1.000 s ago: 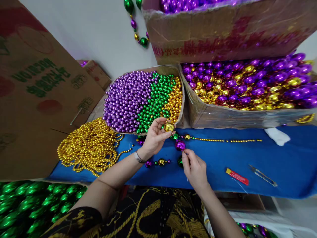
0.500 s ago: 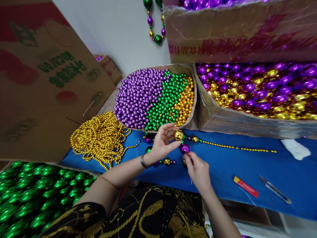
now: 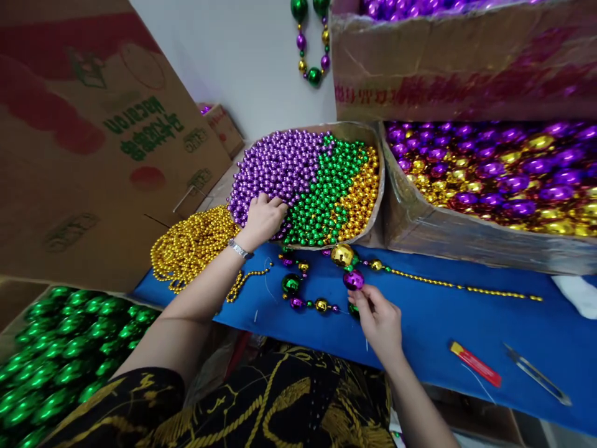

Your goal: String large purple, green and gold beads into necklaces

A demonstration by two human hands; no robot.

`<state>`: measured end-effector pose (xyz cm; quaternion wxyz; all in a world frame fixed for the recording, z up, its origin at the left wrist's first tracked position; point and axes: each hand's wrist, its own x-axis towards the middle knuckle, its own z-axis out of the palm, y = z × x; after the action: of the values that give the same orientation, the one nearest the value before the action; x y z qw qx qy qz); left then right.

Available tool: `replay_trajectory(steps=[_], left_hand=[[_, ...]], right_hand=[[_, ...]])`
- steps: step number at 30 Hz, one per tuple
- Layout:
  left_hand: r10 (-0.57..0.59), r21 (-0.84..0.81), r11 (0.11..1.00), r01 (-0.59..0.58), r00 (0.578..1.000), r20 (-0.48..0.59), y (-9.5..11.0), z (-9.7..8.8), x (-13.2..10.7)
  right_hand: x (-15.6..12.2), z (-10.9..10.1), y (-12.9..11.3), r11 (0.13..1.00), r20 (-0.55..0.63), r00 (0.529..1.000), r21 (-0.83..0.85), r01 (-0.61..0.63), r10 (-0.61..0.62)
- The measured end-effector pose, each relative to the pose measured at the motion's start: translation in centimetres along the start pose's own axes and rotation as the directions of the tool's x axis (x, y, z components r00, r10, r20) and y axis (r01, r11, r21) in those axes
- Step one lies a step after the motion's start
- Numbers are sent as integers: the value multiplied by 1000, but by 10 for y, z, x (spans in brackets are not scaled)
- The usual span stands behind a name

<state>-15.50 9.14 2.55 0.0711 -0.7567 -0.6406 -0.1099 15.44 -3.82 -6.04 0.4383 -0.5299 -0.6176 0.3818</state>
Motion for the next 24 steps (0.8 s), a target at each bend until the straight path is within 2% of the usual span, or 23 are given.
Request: replay_trajectory(steps=[2,4,6,7,8,9,10,11,12,13,15,17,20,22,24], left_hand=[[13,10,1000,-14,1000,23,2,0,5],[9,-43,999,-9,1000,2,5,-2,6],[-23,-252,968,7,998,-61,11,-6,5],[-55,-432,902,14,995,-83,16,-9,2],[-90,-634,773,23,993,-73,21,-11,-1],[-115,-814,579,46,993,-26,28,-14,-5],[-115,-933,348,89,992,52,36,-15,-9],[-88,-981,123,151,986,141,45,-16,-13],[-42,-974,-60,220,974,223,54,-16,-18],[6,-940,-191,283,958,287,61,-15,-21],[65,-874,-329,357,932,356,74,-12,-27],[83,-844,-376,381,922,379,80,-8,-30],[80,-845,-377,379,922,379,84,-4,-32],[76,-864,-346,367,928,364,84,-3,-33],[51,-915,-253,314,949,311,83,-1,-33]], right_hand=[[-1,0,-3,1000,-3,1000,-20,21,-21],[-2,0,-5,999,-4,999,-31,35,-35],[-3,-1,-5,998,7,999,-40,43,-43],[-4,-1,-6,998,13,999,-45,49,-49],[-4,-1,-6,997,16,998,-53,58,-58],[-5,-2,-7,995,17,997,-63,72,-71],[-5,-2,-8,993,14,996,-75,88,-87],[-5,-2,-9,990,13,994,-92,107,-106],[-5,-2,-10,986,12,992,-114,126,-125],[-5,-3,-12,980,11,990,-136,142,-141],[-5,-4,-15,971,13,987,-176,160,-161],[-6,-5,-17,966,17,988,-206,156,-156],[-6,-7,-19,966,21,991,-222,135,-133],[-7,-7,-19,967,21,992,-224,125,-124],[-7,-8,-19,967,16,993,-226,121,-121]])
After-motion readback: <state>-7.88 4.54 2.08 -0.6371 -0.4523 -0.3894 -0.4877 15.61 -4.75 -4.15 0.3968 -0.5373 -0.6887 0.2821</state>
